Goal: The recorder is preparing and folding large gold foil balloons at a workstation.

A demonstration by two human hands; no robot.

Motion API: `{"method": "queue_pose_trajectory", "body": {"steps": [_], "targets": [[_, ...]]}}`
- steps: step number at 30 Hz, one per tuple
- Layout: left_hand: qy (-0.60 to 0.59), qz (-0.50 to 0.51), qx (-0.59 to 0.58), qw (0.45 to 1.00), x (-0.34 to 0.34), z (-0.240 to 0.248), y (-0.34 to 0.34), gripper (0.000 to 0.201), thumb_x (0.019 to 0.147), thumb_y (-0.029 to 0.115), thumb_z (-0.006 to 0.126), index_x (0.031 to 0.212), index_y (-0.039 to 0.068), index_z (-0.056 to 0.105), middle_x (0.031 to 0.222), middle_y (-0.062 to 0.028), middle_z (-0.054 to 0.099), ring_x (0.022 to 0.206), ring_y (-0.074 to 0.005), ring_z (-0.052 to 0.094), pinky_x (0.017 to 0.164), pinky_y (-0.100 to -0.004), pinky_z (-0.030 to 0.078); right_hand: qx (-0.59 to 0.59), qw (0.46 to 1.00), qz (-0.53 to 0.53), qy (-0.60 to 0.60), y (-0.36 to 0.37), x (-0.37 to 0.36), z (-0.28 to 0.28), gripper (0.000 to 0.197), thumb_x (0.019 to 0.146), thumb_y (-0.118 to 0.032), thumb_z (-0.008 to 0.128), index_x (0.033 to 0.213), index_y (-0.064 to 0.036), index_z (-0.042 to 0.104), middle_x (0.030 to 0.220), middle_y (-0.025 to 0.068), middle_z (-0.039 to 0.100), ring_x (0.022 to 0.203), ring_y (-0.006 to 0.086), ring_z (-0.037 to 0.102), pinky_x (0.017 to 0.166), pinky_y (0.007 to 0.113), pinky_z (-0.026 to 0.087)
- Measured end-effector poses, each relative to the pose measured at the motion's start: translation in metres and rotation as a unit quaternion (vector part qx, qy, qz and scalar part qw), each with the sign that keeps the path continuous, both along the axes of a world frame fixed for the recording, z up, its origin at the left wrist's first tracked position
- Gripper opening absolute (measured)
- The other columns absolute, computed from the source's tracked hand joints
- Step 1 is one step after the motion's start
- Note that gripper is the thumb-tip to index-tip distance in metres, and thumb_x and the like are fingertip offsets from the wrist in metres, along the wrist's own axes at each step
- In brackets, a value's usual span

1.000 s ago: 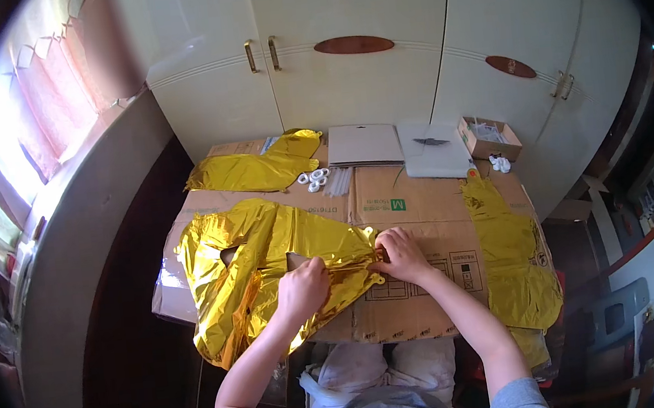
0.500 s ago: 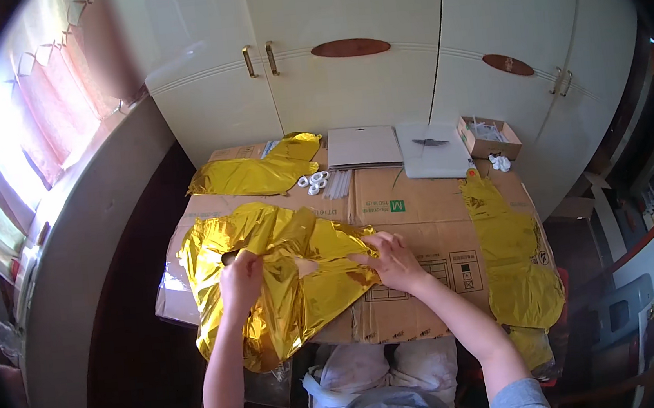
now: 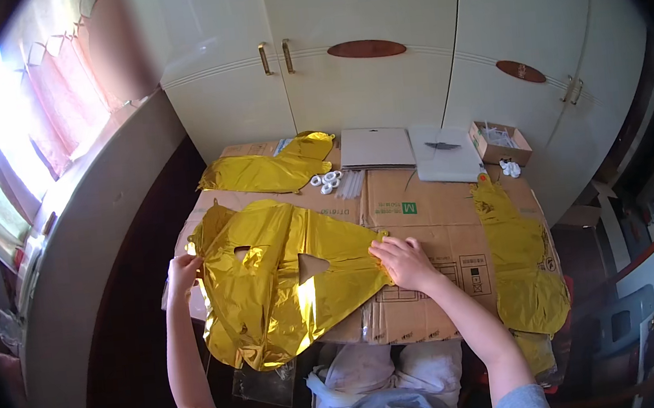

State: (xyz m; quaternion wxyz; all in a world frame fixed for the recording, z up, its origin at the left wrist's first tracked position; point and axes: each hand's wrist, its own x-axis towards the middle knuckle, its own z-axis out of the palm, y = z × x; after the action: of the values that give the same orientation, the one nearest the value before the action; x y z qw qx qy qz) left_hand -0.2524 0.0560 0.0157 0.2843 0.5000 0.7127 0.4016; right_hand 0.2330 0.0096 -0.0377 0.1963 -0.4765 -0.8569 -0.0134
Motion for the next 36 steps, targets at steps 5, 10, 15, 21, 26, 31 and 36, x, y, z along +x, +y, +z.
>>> {"method": "queue_pose_trajectory", "body": {"steps": [5, 10, 15, 21, 26, 31, 36], "targets": [[-0.041, 0.036, -0.055, 0.997, -0.015, -0.009, 0.014, 0.018, 0.083, 0.018, 0.057, 0.082, 0.002, 0.064, 0.063, -0.002, 0.058, 0.053, -0.0087, 0.053, 0.045, -0.0222, 0.036, -0.004, 1.0, -0.013, 0.004, -0.005, 0.004, -0.001, 0.038, 0.088, -0.027, 0.053, 0.124, -0.0148, 0.053, 0.128, 0.0018, 0.052, 0.12, 0.0195, 0.044, 0.095, 0.039, 0.03], [-0.028, 0.056, -0.019, 0.998, -0.057, -0.049, 0.04, 0.018, 0.081, 0.017, 0.058, 0.08, 0.0, 0.063, 0.062, -0.0039, 0.057, 0.05, -0.0133, 0.053, 0.042, -0.0275, 0.039, -0.024, 1.0, 0.007, 0.007, -0.003, 0.005, 0.002, 0.053, 0.082, -0.047, 0.057, 0.125, -0.0156, 0.054, 0.129, 0.0007, 0.052, 0.12, 0.019, 0.044, 0.096, 0.038, 0.03], [0.367, 0.053, 0.127, 0.92, -0.026, -0.049, 0.033, 0.034, 0.076, 0.018, 0.066, 0.106, 0.003, 0.057, 0.099, -0.018, 0.058, 0.09, -0.0338, 0.057, 0.077, -0.0412, 0.047, 0.008, 0.999, 0.004, 0.053, 0.003, 0.006, -0.003, 0.036, 0.077, -0.041, 0.065, 0.103, -0.0166, 0.068, 0.112, -0.0028, 0.062, 0.106, 0.0153, 0.053, 0.089, 0.034, 0.035], [0.321, -0.219, 0.296, 0.873, 0.146, 0.018, -0.042, 0.034, 0.068, 0.01, 0.072, 0.1, 0.005, 0.059, 0.092, -0.0137, 0.058, 0.085, -0.0324, 0.057, 0.074, -0.0429, 0.046, 0.048, 0.997, 0.001, 0.066, 0.015, -0.012, 0.006, 0.015, 0.072, -0.028, 0.07, 0.08, -0.0161, 0.07, 0.085, -0.0054, 0.065, 0.089, 0.0148, 0.055, 0.081, 0.033, 0.038], [0.354, -0.373, 0.229, 0.827, 0.252, 0.011, -0.083, 0.034, 0.07, 0.025, 0.07, 0.093, 0.003, 0.058, 0.098, -0.0129, 0.061, 0.091, -0.0291, 0.06, 0.077, -0.0398, 0.048, 0.055, 0.997, 0.026, 0.054, 0.022, -0.013, 0.017, 0.02, 0.071, -0.03, 0.071, 0.085, -0.0155, 0.068, 0.086, -0.0035, 0.062, 0.094, 0.0174, 0.055, 0.084, 0.035, 0.037], [0.381, -0.37, 0.248, 0.81, 0.282, -0.014, -0.09, 0.039, 0.072, 0.033, 0.066, 0.094, 0.002, 0.057, 0.099, -0.0138, 0.062, 0.094, -0.0292, 0.06, 0.079, -0.0396, 0.049, 0.025, 0.996, 0.08, 0.015, 0.015, 0.011, 0.015, 0.047, 0.072, -0.043, 0.069, 0.111, -0.0173, 0.063, 0.115, -0.0012, 0.061, 0.116, 0.0201, 0.049, 0.096, 0.041, 0.033], [0.394, -0.386, 0.225, 0.803, 0.286, -0.025, -0.088, 0.034, 0.073, 0.033, 0.065, 0.088, 0.003, 0.059, 0.095, -0.0132, 0.062, 0.092, -0.0279, 0.06, 0.078, -0.0383, 0.05, 0.012, 0.995, 0.069, 0.072, 0.018, 0.011, -0.007, 0.034, 0.071, -0.044, 0.068, 0.094, -0.0187, 0.071, 0.109, -0.0035, 0.063, 0.112, 0.0171, 0.051, 0.095, 0.037, 0.034]]}}
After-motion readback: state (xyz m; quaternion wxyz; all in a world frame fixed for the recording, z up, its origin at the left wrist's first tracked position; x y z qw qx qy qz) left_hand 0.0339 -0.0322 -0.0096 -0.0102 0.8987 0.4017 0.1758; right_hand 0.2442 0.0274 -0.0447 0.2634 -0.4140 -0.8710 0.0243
